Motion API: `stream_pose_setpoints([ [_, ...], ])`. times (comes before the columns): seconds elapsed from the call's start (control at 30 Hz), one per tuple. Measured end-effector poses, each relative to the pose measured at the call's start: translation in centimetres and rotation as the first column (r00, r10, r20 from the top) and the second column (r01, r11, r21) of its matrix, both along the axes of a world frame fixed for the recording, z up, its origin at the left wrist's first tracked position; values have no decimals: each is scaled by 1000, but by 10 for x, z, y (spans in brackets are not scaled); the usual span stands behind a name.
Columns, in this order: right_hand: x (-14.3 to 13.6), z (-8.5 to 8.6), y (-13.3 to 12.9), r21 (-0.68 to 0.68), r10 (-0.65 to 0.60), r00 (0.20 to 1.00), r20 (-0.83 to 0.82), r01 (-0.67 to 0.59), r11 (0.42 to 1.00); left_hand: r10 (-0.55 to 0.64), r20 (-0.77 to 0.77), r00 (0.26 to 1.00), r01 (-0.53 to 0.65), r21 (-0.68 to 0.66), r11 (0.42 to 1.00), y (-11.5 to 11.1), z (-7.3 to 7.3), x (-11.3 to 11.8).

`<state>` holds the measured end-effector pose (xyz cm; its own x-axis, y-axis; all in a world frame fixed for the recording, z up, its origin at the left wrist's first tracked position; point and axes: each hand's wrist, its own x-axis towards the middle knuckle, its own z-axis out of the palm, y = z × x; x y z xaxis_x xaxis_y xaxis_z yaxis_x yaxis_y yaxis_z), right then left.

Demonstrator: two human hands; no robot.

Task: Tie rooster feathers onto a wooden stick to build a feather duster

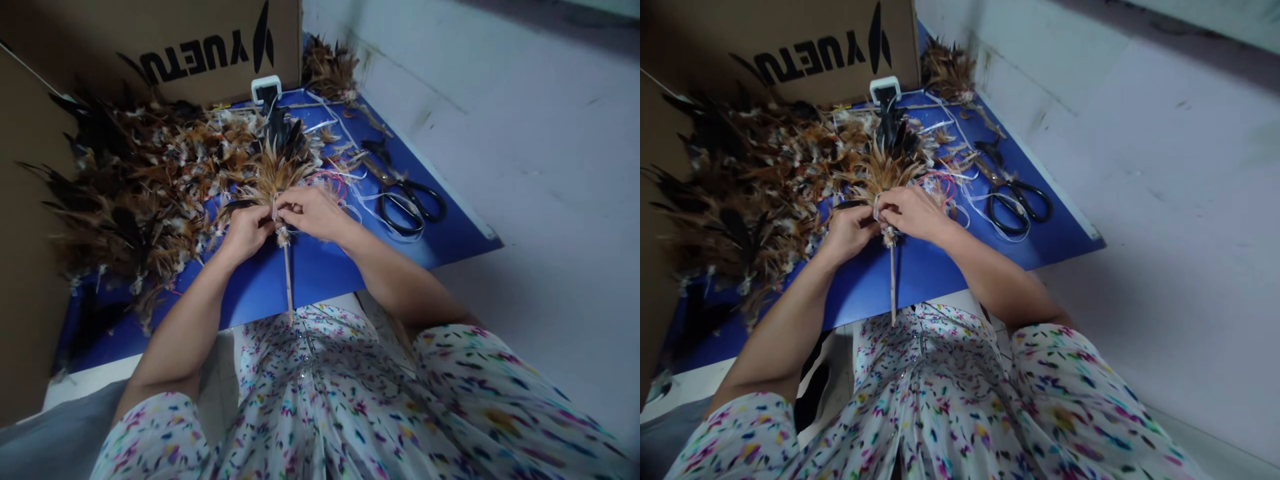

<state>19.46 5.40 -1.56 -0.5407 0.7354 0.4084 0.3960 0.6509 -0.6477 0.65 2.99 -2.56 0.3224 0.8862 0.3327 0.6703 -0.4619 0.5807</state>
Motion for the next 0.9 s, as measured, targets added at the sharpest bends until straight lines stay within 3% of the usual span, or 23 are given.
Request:
stream_pose_setpoints([
  [0.13, -2, 1, 2, -142, -23, 998, -64, 14, 990, 10, 12, 1000, -9, -39, 999, -1, 1, 1],
  [0.23, -2, 1, 4, -201, -39, 996, -82, 22, 979, 11, 106, 994, 2, -126, 992, 1, -3, -1],
  [0.4, 0, 1, 6, -217, -9, 994, -105, -14, 976, 41, 373, 927, 77, -295, 952, 6, -6, -2],
  [0.57, 1, 3, 4, -238, 36, 988, -151, -72, 969, 126, 503, 855, 104, -405, 908, 3, 3, 2],
  [0.9, 5, 9, -1, -56, 137, 983, -121, -144, 988, 247, 613, 751, 210, -576, 790, 3, 5, -3],
])
